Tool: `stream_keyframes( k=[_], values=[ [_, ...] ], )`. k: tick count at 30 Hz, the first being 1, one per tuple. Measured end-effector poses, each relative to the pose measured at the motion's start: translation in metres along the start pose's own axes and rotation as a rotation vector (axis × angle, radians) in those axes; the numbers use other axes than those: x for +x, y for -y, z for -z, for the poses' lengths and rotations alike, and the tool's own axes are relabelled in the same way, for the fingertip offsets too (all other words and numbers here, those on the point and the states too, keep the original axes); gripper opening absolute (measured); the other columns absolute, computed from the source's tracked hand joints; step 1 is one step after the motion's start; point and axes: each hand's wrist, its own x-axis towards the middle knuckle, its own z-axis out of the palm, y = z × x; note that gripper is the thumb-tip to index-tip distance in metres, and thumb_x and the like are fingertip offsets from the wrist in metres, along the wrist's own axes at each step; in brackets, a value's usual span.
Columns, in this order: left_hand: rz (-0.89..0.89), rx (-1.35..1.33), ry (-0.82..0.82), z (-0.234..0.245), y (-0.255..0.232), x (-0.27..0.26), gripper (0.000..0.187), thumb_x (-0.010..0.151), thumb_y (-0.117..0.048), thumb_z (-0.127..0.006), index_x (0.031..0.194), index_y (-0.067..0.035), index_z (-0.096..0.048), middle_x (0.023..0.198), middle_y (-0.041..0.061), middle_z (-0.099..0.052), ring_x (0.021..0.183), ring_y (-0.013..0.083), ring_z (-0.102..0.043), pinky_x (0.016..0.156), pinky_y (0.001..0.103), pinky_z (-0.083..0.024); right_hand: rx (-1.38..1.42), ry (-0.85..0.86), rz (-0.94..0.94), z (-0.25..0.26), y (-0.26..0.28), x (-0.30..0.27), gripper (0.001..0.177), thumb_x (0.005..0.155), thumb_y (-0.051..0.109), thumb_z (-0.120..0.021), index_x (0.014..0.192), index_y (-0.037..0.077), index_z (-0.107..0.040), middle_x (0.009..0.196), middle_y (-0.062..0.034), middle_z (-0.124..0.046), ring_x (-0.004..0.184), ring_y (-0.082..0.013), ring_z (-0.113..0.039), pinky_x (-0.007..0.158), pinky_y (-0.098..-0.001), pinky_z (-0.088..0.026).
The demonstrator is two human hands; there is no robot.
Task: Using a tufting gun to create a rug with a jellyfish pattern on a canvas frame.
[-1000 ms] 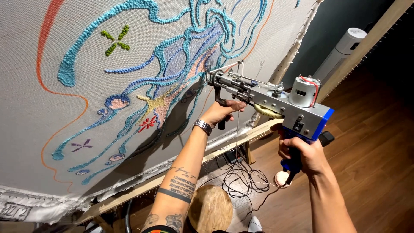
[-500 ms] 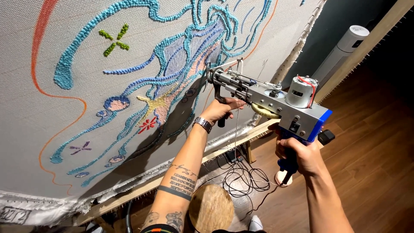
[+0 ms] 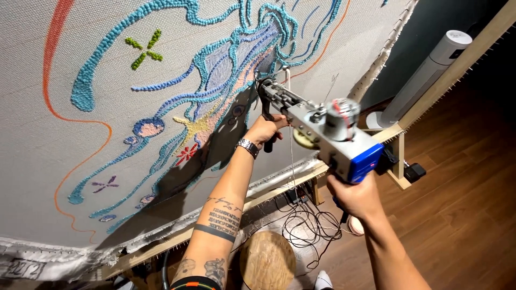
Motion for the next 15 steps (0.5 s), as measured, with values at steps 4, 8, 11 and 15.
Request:
stream_keyframes(
  k=[4,8,11,15],
  values=[
    [0.026,0.081,-0.059,0.025,0.005,0.004,0.038,0.071,-0.029,-0.076,0.099,-0.006,-0.064,0.053,0.007,-0.060,0.035,0.0132,-0.054,0.031,0.017,-0.037,0.055,0.015,-0.047,-0.017,-0.017,-0.006,0.042,0.059,0.009,-0.078,0.093,-0.004,-0.057,0.073,-0.0225,-0.062,0.072,-0.0348,-0.064,0.062,-0.0471,-0.049],
    [0.043,0.120,-0.129,0.024,-0.025,-0.024,0.039,0.068,-0.028,-0.076,0.097,-0.003,-0.067,0.068,0.008,-0.063,0.044,0.0113,-0.058,0.034,0.015,-0.040,0.155,0.040,-0.165,-0.029,-0.033,-0.012,0.042,0.063,0.008,-0.074,0.098,-0.008,-0.056,0.083,-0.0246,-0.062,0.083,-0.0312,-0.061,0.073,-0.0485,-0.048],
    [0.045,0.150,-0.139,0.021,-0.037,-0.031,0.038,0.069,-0.026,-0.074,0.098,-0.002,-0.067,0.067,0.007,-0.060,0.044,0.0105,-0.058,0.034,0.014,-0.039,0.190,0.035,-0.228,-0.035,-0.047,-0.014,0.041,0.064,0.008,-0.074,0.098,-0.007,-0.058,0.087,-0.0242,-0.063,0.087,-0.0294,-0.061,0.078,-0.0477,-0.048],
    [0.030,0.168,-0.160,0.026,-0.017,-0.013,0.035,0.069,-0.024,-0.073,0.095,0.000,-0.068,0.062,0.008,-0.058,0.043,0.0112,-0.058,0.033,0.015,-0.040,0.251,0.043,-0.267,-0.038,-0.024,-0.008,0.036,0.063,0.006,-0.072,0.095,-0.004,-0.058,0.090,-0.0232,-0.063,0.090,-0.0307,-0.060,0.080,-0.0494,-0.049]
  ],
)
